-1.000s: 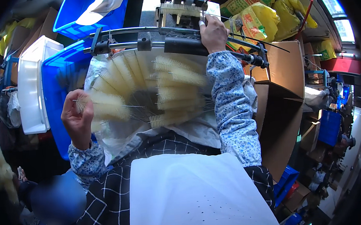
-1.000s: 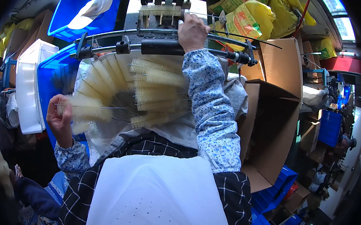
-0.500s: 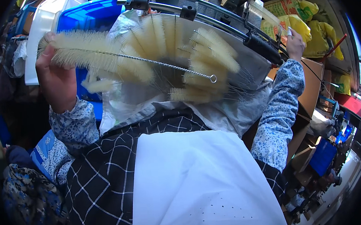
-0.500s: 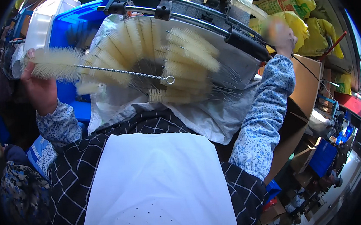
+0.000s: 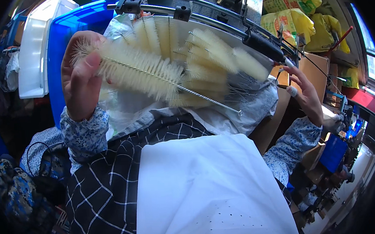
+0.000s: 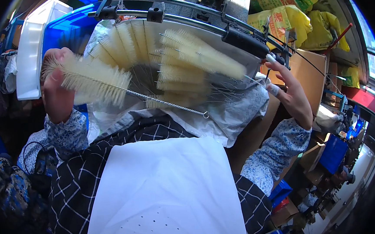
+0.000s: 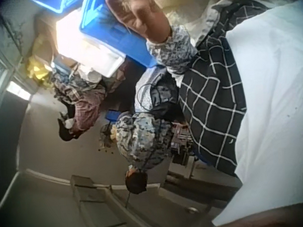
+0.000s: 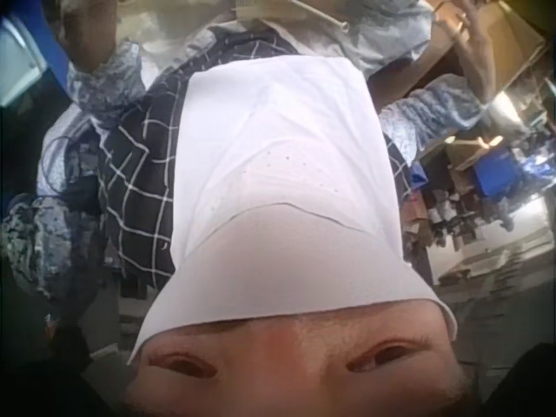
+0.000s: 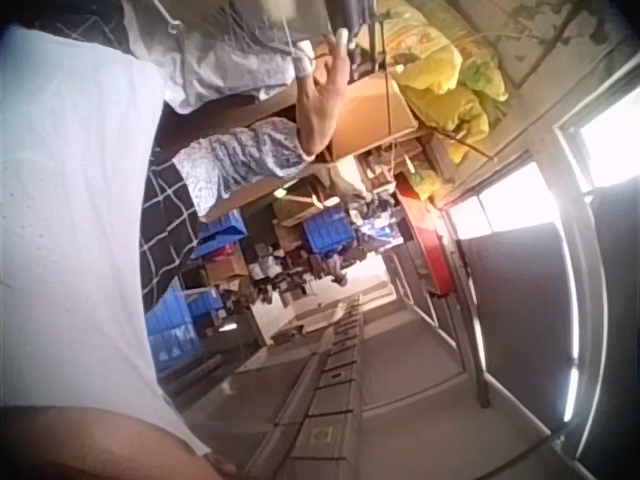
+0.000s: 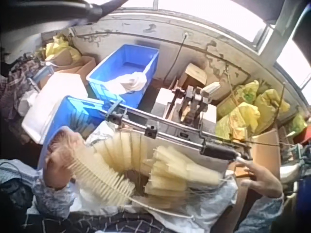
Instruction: The person repeatedly picks up bristle bundles and metal wire rods, inserts the rods into the bristles, and secures them using a mechanical press. The finished brush units are then placed into a blue bin. The process is repetitive and involves precise hand coordination.
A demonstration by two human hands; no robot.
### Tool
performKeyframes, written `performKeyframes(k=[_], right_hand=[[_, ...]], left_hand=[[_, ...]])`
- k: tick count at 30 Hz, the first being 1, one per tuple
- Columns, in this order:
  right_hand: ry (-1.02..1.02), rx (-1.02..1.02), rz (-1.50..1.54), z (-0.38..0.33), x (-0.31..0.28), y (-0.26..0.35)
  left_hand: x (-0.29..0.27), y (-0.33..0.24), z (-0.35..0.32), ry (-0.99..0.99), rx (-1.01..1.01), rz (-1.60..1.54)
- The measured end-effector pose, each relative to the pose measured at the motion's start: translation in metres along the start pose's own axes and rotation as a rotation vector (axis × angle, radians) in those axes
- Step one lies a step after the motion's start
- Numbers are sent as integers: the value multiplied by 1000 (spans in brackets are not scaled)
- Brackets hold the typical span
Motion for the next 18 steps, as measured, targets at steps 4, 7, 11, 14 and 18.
performKeyframes(k=[4,7,11,14,18], right_hand=[[310,-354,31,40,85,89],[377,-275,500,66,139,107],[177,-318,468,88,119,103],[-632,-328,-236,88,13,65],[-862,154,-625,102,-47,-31]], left_hand=[[82,6,17,209,210,286],[126,23,16,365,222,392],[91,20,6,287,73,541],[28,0,-6,-46,-61,970],[-1,22,-10,9,-183,1299]])
Point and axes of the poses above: each hand's wrist, its own z-axis towards the middle knuckle, its own x-axis out of the palm, y = z × x, the point moved 10 cm from there along z, towards the middle knuckle, and after that the axes turned 14 degrees about y, right-handed, at the moved point
